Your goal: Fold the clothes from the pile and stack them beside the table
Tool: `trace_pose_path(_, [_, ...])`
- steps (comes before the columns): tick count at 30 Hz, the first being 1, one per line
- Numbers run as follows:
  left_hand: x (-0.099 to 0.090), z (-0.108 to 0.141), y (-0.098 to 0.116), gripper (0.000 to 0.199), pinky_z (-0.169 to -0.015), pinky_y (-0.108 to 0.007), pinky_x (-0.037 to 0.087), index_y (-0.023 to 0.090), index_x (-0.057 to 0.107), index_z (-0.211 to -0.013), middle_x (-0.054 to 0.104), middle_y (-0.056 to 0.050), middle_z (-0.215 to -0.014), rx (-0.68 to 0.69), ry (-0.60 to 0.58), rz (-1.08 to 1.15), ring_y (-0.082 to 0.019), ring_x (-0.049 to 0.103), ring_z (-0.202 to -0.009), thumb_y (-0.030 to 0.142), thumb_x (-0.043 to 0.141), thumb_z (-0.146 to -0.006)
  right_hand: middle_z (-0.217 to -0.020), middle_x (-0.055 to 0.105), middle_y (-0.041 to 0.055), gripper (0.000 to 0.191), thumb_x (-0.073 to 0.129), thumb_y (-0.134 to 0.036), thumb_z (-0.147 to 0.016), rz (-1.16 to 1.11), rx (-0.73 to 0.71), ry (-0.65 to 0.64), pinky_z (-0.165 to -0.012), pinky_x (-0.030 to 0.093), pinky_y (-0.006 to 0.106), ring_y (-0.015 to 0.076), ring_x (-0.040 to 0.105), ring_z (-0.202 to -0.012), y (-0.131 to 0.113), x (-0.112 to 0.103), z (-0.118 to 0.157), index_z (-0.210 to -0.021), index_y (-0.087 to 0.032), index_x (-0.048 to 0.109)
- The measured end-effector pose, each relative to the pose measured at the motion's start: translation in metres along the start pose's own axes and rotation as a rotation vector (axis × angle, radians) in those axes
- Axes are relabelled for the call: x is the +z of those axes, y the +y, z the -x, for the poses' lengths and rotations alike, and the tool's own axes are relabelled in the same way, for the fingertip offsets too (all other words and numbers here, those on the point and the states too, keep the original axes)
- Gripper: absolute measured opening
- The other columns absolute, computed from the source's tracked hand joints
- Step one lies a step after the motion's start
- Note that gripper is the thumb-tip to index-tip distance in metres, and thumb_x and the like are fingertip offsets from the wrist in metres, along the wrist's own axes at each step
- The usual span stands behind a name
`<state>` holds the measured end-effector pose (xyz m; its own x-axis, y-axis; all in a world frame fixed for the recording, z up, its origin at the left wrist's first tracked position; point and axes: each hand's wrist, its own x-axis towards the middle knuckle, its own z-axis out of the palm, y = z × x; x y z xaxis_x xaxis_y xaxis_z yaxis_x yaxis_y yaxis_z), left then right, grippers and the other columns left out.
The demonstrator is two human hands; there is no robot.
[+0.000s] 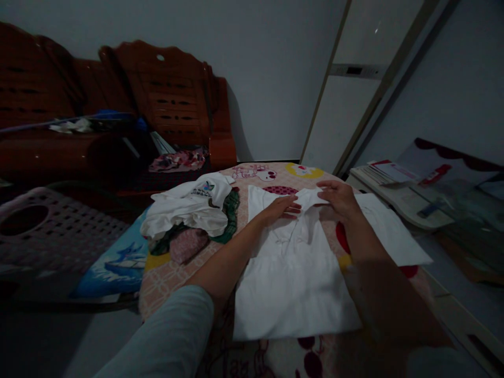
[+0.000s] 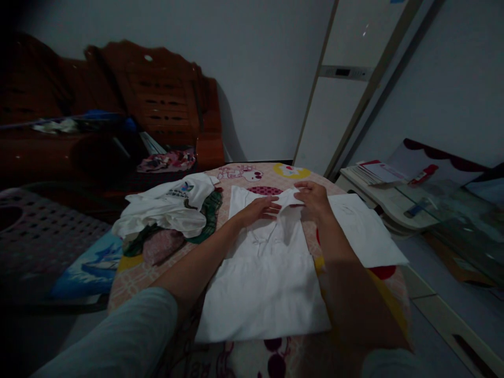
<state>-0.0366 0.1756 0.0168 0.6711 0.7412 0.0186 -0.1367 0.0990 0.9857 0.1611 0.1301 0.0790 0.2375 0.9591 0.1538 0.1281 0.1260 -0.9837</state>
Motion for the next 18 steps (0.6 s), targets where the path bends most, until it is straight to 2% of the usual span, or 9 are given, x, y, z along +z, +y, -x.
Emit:
trace_pose_path(2, [-0.001,0.000,0.005,0.069,-0.084,-0.034,0.054,0.016,0.062,-0.120,0.070,-0.014,-0.109,-0.032,0.022,0.162,-0.021,0.068,-0.093,0.072,0.051,-0.083,-0.082,0.071,0.0024,0.048,0.076,-0.023,-0.058,-0.085,-0.029,-0.132,-0.067,0.058,0.032,0.0176,0.068,-0.071,-0.004,0.022,-0.011,-0.105,-0.018,0.068])
trace_pose_path(4, [-0.006,-0.001,0.006,0.063,-0.082,-0.032,0.054,0.014,0.066,-0.110,0.072,-0.013,-0.099,-0.035,0.076,0.241,-0.020,0.068,-0.088,0.069,0.054,-0.083,-0.103,0.073,0.0064,0.050,0.074,-0.027,-0.064,-0.128,-0.078,-0.192,-0.074,0.059,0.033,0.0185,0.070,-0.084,-0.002,0.033,-0.020,-0.113,-0.020,0.066])
trace_pose_path(6, [-0.014,-0.003,0.001,0.047,-0.079,-0.031,0.054,0.012,0.068,-0.102,0.073,-0.012,-0.091,-0.051,0.204,0.220,-0.020,0.068,-0.081,0.054,0.066,-0.081,-0.110,0.073,0.0083,0.046,0.072,-0.029,-0.067,-0.106,-0.125,-0.143,-0.077,0.058,0.033,0.0187,0.071,-0.089,0.008,0.032,-0.027,-0.112,-0.020,0.067])
trace_pose_path(9, [-0.026,-0.007,-0.010,0.020,-0.071,-0.029,0.053,0.010,0.069,-0.094,0.072,-0.009,-0.081,-0.083,0.474,-0.029,-0.017,0.067,-0.072,0.019,0.068,-0.076,-0.095,0.075,0.0078,0.033,0.067,-0.025,-0.069,0.009,-0.121,0.063,-0.076,0.058,0.033,0.0173,0.071,-0.080,0.036,0.009,-0.037,-0.101,-0.017,0.071])
trace_pose_path(10, [-0.030,-0.008,-0.013,0.019,-0.069,-0.028,0.052,0.010,0.070,-0.093,0.071,-0.008,-0.080,-0.086,0.543,-0.140,-0.017,0.066,-0.071,0.011,0.064,-0.074,-0.091,0.076,0.0069,0.030,0.065,-0.024,-0.069,0.058,-0.100,0.138,-0.075,0.058,0.033,0.0167,0.071,-0.076,0.048,-0.002,-0.040,-0.098,-0.017,0.072])
trace_pose_path(13, [-0.036,-0.009,-0.016,0.038,-0.070,-0.027,0.052,0.013,0.071,-0.100,0.071,-0.007,-0.087,-0.061,0.667,-0.446,-0.018,0.067,-0.078,0.001,0.056,-0.068,-0.078,0.074,0.0055,0.024,0.059,-0.022,-0.070,0.263,-0.024,0.317,-0.069,0.058,0.031,0.0164,0.069,-0.066,0.082,-0.028,-0.047,-0.088,-0.014,0.073])
trace_pose_path(16, [-0.041,-0.007,-0.010,0.054,-0.078,-0.027,0.053,0.017,0.069,-0.110,0.072,-0.008,-0.099,-0.009,0.726,-0.667,-0.019,0.067,-0.091,-0.003,0.055,-0.063,-0.075,0.073,0.0053,0.030,0.053,-0.022,-0.073,0.472,0.022,0.314,-0.067,0.057,0.031,0.0170,0.069,-0.066,0.106,-0.041,-0.056,-0.094,-0.014,0.073])
trace_pose_path(18, [-0.045,-0.003,-0.003,0.056,-0.079,-0.026,0.053,0.017,0.068,-0.113,0.071,-0.009,-0.102,0.000,0.683,-0.739,-0.019,0.067,-0.093,-0.003,0.055,-0.063,-0.077,0.074,0.0062,0.037,0.048,-0.022,-0.076,0.583,0.009,0.264,-0.070,0.057,0.031,0.0176,0.069,-0.070,0.113,-0.042,-0.063,-0.103,-0.013,0.072])
